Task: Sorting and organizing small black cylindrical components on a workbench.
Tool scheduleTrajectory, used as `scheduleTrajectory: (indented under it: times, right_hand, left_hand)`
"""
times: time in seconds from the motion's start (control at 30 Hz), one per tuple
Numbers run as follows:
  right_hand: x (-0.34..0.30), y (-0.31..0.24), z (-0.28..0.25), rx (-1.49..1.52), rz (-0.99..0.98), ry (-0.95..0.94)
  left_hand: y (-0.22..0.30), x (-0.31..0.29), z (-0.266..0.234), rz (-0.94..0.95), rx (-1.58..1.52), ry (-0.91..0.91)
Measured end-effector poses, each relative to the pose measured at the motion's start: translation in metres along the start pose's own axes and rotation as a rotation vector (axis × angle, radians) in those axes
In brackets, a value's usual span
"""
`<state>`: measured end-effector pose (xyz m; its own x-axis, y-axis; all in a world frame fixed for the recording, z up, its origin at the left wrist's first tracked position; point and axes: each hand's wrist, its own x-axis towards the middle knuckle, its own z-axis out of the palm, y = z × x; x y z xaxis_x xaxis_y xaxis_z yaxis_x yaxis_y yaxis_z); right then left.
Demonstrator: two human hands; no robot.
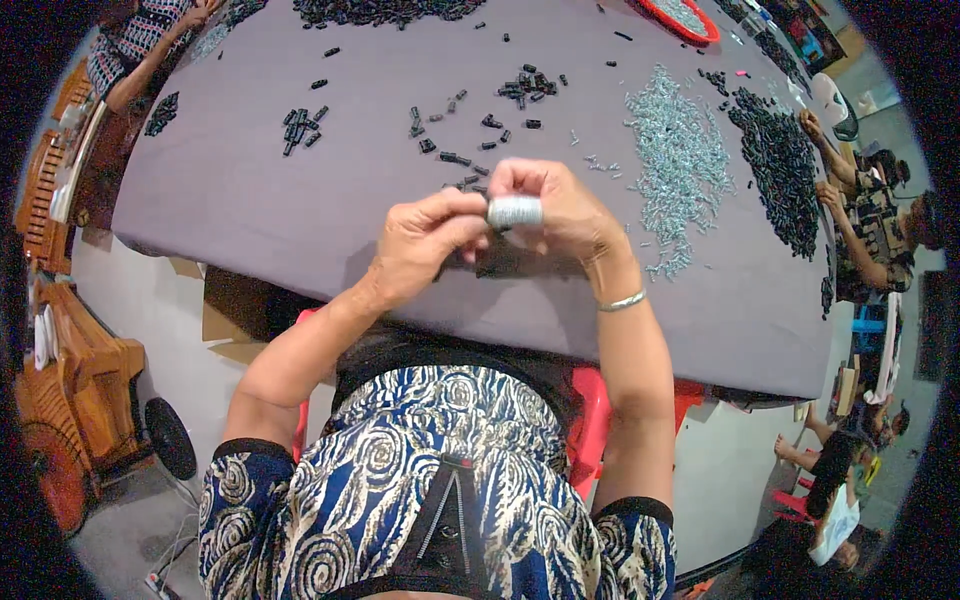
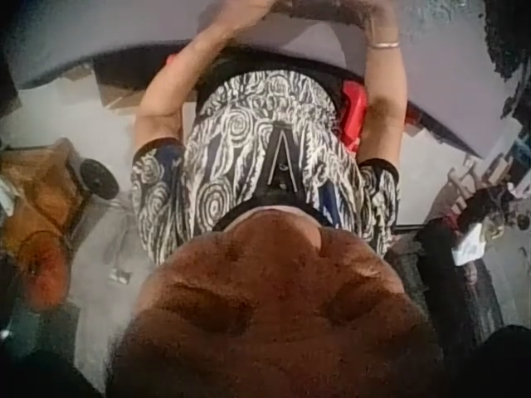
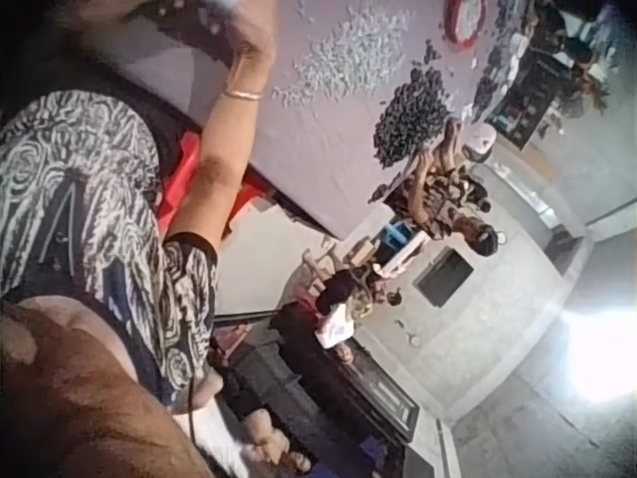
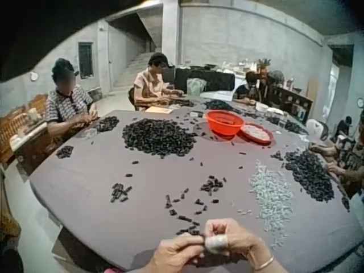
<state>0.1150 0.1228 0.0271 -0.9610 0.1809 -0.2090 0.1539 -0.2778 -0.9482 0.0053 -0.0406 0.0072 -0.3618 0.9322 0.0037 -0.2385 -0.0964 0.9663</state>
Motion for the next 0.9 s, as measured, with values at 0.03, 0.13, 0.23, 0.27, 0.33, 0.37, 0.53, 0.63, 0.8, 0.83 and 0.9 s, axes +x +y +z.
scheduleTrajectory:
  times: [0.03, 0.13, 0.23, 0.27, 0.33, 0.37, 0.53, 0.63, 0.8, 0.83, 0.9]
  right_hand:
    - [0.001, -0.004, 0.004, -0.019, -0.042, 0.118]
    - [0.008, -0.006, -0.004, -0.168, -0.164, 0.406]
    - [0.009, -0.004, -0.013, -0.21, -0.213, 0.461]
    - [0.01, -0.005, -0.013, -0.232, -0.247, 0.508]
    - [0.013, -0.008, -0.008, -0.319, -0.208, 0.499]
    - [0.015, -0.009, -0.005, -0.4, -0.172, 0.489]
    - [0.041, -0.007, 0.005, -0.936, -0.343, 0.364]
    - [0.051, -0.005, 0.013, -1.175, -0.374, 0.33]
    - [0.061, 0.003, 0.013, -1.299, -0.374, 0.344]
    - [0.061, 0.003, 0.014, -1.311, -0.406, 0.357]
    - [0.057, 0.001, 0.013, -1.227, -0.412, 0.346]
  left_hand:
    - [0.004, 0.004, -0.007, 0.024, 0.038, 0.034]
    - [0.01, 0.015, -0.03, 0.14, -0.088, 0.205]
    - [0.014, 0.024, -0.054, 0.179, -0.205, 0.397]
    - [0.013, 0.025, -0.06, 0.179, -0.209, 0.401]
    - [0.011, 0.028, -0.068, 0.211, -0.215, 0.419]
    - [0.009, 0.028, -0.069, 0.203, -0.229, 0.393]
    - [-0.004, 0.029, -0.062, 0.096, -0.195, 0.351]
    - [-0.006, 0.028, -0.06, 0.082, -0.203, 0.303]
    - [-0.004, 0.026, -0.057, 0.043, -0.209, 0.243]
    - [-0.004, 0.026, -0.057, 0.04, -0.228, 0.216]
    - [-0.003, 0.025, -0.056, 0.04, -0.245, 0.191]
